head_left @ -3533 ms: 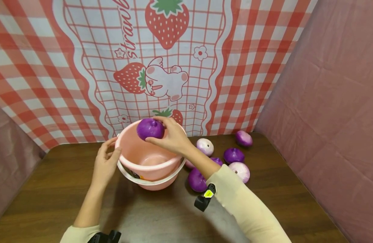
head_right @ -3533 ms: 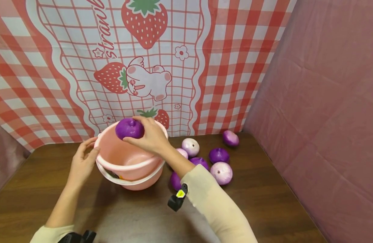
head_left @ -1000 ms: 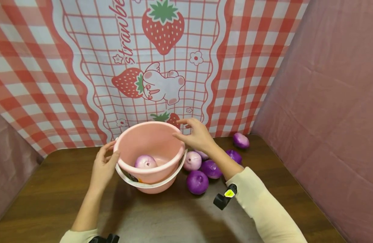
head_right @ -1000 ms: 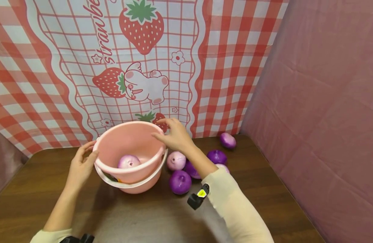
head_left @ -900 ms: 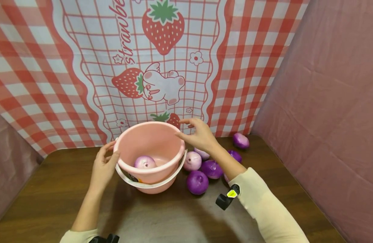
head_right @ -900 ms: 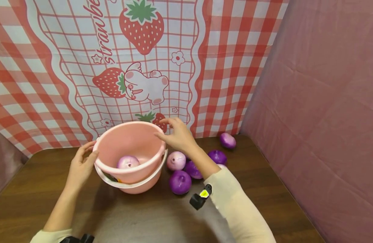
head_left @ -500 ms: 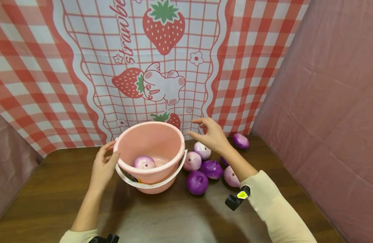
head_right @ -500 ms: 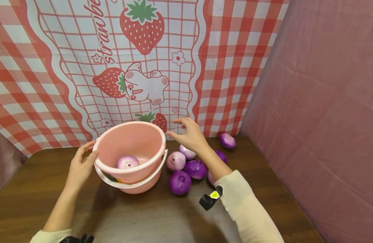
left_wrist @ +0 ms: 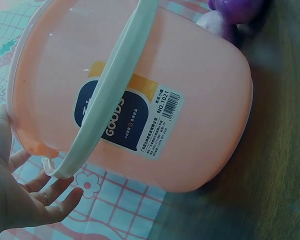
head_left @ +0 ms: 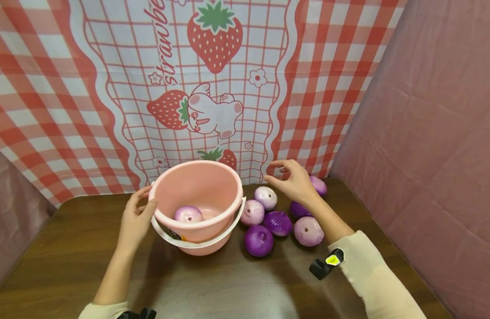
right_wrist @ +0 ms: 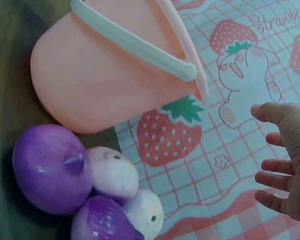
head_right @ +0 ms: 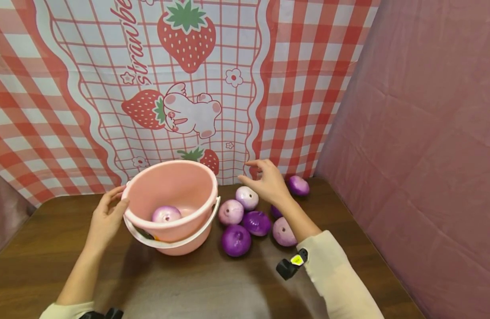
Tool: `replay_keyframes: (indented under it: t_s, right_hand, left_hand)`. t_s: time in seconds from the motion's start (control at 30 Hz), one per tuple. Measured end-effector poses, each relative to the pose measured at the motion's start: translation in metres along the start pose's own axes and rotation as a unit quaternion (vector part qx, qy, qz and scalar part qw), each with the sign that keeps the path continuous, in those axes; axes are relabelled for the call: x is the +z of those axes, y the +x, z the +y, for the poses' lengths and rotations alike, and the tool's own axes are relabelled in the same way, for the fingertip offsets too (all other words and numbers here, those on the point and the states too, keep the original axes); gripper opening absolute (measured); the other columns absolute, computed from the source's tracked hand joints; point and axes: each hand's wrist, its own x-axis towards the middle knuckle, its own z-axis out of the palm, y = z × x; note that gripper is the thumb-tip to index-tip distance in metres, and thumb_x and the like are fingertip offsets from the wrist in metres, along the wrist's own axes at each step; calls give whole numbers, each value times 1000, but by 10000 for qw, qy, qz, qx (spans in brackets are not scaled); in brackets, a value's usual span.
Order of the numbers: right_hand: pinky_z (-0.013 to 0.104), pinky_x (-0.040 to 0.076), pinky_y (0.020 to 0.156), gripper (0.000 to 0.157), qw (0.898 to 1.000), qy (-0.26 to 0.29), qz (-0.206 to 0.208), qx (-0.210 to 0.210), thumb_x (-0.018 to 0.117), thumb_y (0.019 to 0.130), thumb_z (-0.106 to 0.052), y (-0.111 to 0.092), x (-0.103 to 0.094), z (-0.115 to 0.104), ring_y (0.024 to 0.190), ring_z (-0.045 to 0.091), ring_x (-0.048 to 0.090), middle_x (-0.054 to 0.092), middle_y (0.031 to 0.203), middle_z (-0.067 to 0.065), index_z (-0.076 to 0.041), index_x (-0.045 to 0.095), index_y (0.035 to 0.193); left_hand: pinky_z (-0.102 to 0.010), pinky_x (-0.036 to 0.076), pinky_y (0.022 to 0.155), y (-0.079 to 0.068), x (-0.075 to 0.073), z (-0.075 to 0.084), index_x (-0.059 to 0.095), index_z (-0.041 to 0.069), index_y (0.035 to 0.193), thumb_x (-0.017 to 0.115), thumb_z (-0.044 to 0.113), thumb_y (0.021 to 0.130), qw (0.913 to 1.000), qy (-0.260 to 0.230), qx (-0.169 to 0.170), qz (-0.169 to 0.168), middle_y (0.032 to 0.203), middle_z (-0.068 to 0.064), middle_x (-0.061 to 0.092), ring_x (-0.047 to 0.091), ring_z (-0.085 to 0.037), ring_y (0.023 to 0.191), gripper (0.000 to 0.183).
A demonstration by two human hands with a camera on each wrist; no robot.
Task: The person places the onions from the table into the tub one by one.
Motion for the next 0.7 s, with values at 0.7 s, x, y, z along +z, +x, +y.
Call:
replay_keyframes:
  t_s: [0.7]
  right_hand:
    - [49, 47, 90, 50, 9980, -140, 11, 615, 69, 81, -42, -22, -17, 50, 110, 34, 58, 60, 119, 14, -10, 61, 119]
  left_hand:
    - [-6, 43, 69, 0, 1, -2, 46, 4, 134, 51, 14, 94, 10000, -26, 15, -6, 129, -20, 48, 48, 15, 78, 42]
